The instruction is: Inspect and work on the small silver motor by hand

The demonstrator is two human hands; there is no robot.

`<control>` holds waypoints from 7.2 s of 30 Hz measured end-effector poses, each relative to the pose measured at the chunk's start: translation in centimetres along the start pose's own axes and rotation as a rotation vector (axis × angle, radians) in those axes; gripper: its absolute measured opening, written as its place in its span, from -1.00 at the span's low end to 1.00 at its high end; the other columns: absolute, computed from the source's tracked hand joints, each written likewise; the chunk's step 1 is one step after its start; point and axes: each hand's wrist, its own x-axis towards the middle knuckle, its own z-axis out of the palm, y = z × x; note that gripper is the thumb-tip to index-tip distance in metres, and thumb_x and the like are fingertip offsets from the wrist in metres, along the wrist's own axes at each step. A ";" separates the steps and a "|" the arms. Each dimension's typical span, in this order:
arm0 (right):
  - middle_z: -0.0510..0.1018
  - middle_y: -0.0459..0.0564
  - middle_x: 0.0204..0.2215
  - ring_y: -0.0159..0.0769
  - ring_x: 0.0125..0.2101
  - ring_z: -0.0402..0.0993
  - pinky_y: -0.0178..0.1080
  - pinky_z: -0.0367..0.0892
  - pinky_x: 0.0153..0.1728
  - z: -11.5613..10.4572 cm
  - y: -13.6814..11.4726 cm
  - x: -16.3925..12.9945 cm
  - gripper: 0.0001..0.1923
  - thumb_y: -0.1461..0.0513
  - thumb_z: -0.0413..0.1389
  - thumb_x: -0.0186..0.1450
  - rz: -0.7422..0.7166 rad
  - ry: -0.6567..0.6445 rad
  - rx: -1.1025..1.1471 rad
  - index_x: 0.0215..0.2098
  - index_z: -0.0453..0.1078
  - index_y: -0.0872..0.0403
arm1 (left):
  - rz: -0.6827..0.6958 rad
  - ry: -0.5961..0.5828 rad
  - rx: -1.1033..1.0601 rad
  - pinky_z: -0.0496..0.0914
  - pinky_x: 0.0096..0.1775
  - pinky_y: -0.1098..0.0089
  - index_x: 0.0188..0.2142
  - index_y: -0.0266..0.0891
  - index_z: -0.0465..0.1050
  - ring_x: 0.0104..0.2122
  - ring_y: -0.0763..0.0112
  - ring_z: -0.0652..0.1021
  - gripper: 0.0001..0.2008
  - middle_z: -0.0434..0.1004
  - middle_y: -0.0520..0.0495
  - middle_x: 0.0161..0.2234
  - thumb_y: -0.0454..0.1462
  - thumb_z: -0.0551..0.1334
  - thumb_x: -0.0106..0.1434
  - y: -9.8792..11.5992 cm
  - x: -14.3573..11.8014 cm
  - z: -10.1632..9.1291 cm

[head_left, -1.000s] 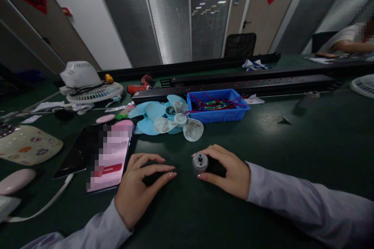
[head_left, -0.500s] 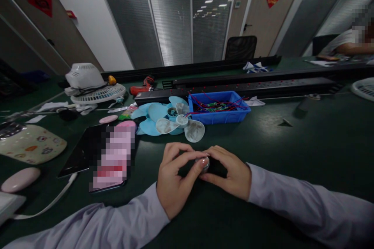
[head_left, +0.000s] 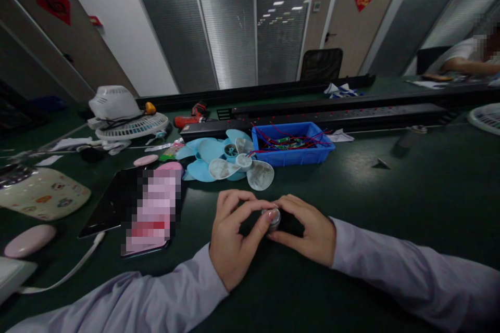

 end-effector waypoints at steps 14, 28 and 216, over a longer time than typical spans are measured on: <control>0.47 0.00 -0.31 -0.23 -0.27 0.36 -0.18 0.28 -0.23 0.2 0.4 -0.1 -0.72 0.21 0.23 0.19 -0.017 0.010 0.014 -0.16 0.36 0.10 | -0.015 -0.119 0.024 0.26 -0.12 0.22 -0.04 0.10 0.46 -0.06 0.23 0.30 -0.68 0.42 -0.03 -0.11 -0.32 0.10 0.33 -0.4 0.1 -0.6; 0.49 -0.01 -0.30 -0.22 -0.26 0.37 -0.17 0.27 -0.24 0.2 0.2 0.0 -0.72 0.22 0.22 0.19 -0.005 0.003 0.021 -0.14 0.37 0.09 | -0.051 -0.073 0.033 0.24 -0.05 0.17 -0.16 -0.04 0.50 -0.05 0.21 0.33 -0.82 0.36 -0.06 -0.12 -0.27 0.22 0.24 0.0 0.0 -0.7; 0.49 -0.01 -0.28 -0.21 -0.25 0.38 -0.16 0.28 -0.23 0.2 0.2 -0.1 -0.72 0.20 0.20 0.20 -0.012 0.008 0.006 -0.13 0.35 0.07 | 0.069 0.006 0.110 0.29 -0.20 0.21 -0.26 -0.01 0.57 -0.10 0.18 0.34 -0.85 0.42 -0.08 -0.12 -0.28 0.28 0.17 -0.6 0.6 -1.1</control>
